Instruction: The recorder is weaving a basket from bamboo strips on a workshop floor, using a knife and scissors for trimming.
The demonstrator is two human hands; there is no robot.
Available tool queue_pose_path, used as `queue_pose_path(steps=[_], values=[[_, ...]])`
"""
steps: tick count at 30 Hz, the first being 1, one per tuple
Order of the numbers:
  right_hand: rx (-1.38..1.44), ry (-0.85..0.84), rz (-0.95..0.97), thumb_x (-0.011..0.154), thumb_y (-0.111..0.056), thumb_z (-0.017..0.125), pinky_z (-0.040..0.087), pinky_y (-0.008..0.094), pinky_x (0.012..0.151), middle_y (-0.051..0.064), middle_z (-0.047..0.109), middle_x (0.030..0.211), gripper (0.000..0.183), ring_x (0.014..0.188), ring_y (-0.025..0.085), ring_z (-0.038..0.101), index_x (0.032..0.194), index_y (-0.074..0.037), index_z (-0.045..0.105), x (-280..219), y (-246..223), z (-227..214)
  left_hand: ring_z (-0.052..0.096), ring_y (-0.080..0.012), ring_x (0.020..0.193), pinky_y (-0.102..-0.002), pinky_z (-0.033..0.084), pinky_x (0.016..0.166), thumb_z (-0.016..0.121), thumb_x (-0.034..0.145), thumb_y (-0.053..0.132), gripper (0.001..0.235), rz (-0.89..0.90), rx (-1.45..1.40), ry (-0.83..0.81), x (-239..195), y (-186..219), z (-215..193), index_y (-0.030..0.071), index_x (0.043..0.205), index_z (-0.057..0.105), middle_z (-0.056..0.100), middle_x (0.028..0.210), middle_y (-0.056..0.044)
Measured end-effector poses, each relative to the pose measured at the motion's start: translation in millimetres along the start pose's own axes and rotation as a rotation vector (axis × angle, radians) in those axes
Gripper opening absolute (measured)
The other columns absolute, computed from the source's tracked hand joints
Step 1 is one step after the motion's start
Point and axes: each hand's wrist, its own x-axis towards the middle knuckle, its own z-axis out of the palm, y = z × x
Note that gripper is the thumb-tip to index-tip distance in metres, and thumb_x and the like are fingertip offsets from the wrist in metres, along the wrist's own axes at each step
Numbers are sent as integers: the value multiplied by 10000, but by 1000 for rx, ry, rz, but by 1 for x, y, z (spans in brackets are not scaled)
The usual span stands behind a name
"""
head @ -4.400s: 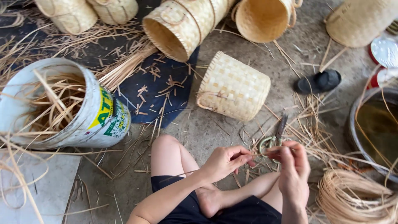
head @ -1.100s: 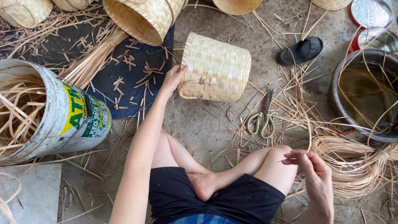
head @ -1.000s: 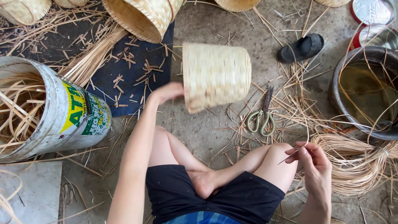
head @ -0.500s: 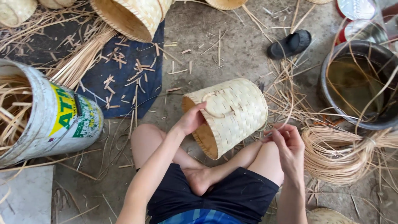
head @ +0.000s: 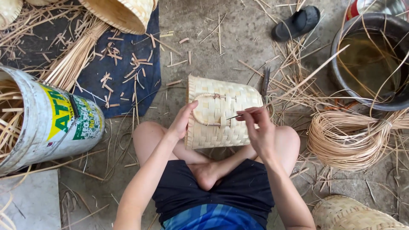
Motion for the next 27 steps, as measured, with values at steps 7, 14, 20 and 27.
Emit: queue_pose_path(steps=[7, 14, 20, 27], values=[[60, -21, -308, 993, -27, 649, 599, 289, 759, 98, 772, 953, 93, 909, 187, 779, 1081, -34, 619, 4, 36, 38, 639, -200, 1216, -355, 510, 1032, 539, 993, 426, 623, -56, -48, -35, -5, 6, -5, -40, 1406, 533, 649, 1369, -153], [-332, -22, -464, 917, -70, 723, 571, 383, 699, 103, 709, 880, 117, 800, 292, 716, 1009, -60, 650, 10, 46, 57, 604, -206, 1227, -383, 486, 1067, 631, 868, 162, 580, -117, 41, -238, 8, -14, -60, 3, 1417, 531, 633, 1343, -107], [-76, -8, -333, 878, -51, 698, 592, 349, 709, 123, 679, 1128, 144, 836, 265, 733, 1020, -36, 678, 16, 55, 65, 685, -189, 1029, -351, 553, 908, 658, 846, 125, 482, -388, 196, -212, 33, -39, -71, -3, 1308, 619, 720, 1173, -94], [-144, 217, -373, 886, -65, 725, 559, 386, 800, 170, 637, 1239, 260, 947, 336, 696, 1130, 9, 671, 19, 16, 16, 706, -204, 903, -352, 574, 814, 534, 954, 292, 460, -229, 37, -113, 38, -49, 13, -64, 1226, 641, 740, 1058, -141]])
